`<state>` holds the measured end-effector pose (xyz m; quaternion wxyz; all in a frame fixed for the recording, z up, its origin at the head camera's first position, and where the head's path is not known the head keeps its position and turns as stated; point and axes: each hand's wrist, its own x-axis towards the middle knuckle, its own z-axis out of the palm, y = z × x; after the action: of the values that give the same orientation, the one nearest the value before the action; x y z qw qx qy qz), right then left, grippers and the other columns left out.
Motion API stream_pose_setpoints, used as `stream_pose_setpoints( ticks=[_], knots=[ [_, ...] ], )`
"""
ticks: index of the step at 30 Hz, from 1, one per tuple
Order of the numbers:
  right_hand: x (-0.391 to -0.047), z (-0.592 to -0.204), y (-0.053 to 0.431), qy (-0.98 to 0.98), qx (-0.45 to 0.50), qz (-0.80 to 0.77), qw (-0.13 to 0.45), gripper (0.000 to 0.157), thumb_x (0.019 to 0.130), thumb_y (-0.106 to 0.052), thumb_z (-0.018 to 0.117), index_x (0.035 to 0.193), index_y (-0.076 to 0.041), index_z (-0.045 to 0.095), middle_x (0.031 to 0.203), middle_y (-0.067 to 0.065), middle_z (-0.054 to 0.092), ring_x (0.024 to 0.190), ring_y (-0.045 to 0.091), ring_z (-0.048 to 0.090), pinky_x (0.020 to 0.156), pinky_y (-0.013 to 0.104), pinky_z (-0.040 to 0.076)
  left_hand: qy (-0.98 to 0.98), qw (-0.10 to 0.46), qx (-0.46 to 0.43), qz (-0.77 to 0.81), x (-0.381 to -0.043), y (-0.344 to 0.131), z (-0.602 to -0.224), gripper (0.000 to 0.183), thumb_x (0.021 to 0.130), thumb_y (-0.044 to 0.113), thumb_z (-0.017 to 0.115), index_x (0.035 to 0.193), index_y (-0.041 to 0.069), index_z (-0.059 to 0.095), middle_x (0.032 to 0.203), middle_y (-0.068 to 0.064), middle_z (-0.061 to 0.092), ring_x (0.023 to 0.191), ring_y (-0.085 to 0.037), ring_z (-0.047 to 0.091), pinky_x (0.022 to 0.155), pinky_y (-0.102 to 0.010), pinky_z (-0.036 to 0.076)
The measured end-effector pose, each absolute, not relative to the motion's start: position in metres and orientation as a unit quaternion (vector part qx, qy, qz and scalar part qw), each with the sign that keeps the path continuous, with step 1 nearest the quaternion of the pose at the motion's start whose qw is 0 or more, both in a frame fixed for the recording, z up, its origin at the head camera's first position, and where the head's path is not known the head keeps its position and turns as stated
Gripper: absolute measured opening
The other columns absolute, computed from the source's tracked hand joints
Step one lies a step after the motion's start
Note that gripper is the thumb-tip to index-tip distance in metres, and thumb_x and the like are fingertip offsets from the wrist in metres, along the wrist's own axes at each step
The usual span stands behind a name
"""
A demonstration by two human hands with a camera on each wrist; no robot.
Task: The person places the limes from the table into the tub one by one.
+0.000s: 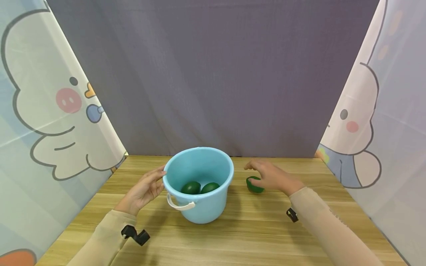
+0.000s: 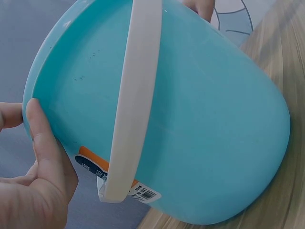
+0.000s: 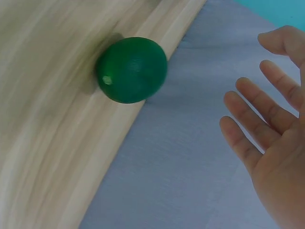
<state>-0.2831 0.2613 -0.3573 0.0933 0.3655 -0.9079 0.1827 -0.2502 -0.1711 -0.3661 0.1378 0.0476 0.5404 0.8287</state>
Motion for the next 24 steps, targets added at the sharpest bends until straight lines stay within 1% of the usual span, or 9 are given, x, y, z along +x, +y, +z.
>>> stream_pose_setpoints(
  ticks=[6,13,19,24],
  knots=[
    [-0.283,-0.368,0.263,-0.913,0.357,0.179,0.082,0.037,0.091,-0.015,0.074,0.124,-0.004,0.061,0.122,0.011,0.064,0.11,0.033,0.061,0.091,0.052,0.054,0.541,0.139,0.046,0.828,-0.25,-0.171,-0.365,0.06,0.101,0.008,0.054,0.156,0.002,0.03,0.127,-0.009,0.054,0.079,-0.008,0.067,0.069,-0.013,0.056],
    [-0.283,-0.375,0.268,-0.916,0.347,0.188,0.073,0.038,0.092,-0.016,0.073,0.126,-0.005,0.06,0.124,0.01,0.062,0.112,0.033,0.059,0.092,0.052,0.054,0.538,0.141,0.045,0.83,-0.25,-0.171,-0.365,0.059,0.102,0.008,0.055,0.156,0.003,0.031,0.13,-0.01,0.052,0.08,-0.008,0.067,0.07,-0.013,0.056],
    [-0.284,-0.381,0.268,-0.919,0.337,0.196,0.06,0.039,0.09,-0.014,0.074,0.125,-0.001,0.061,0.123,0.013,0.063,0.112,0.034,0.059,0.094,0.053,0.052,0.541,0.14,0.045,0.828,-0.25,-0.17,-0.365,0.06,0.101,0.009,0.055,0.156,0.003,0.031,0.13,-0.01,0.052,0.079,-0.008,0.067,0.07,-0.013,0.056],
    [-0.286,-0.389,0.268,-0.92,0.331,0.201,0.061,0.042,0.087,-0.011,0.077,0.125,0.002,0.062,0.125,0.018,0.063,0.117,0.038,0.058,0.098,0.057,0.05,0.541,0.139,0.045,0.828,-0.249,-0.17,-0.365,0.06,0.101,0.008,0.055,0.156,0.003,0.031,0.131,-0.011,0.051,0.078,-0.008,0.066,0.069,-0.013,0.055]
  ],
)
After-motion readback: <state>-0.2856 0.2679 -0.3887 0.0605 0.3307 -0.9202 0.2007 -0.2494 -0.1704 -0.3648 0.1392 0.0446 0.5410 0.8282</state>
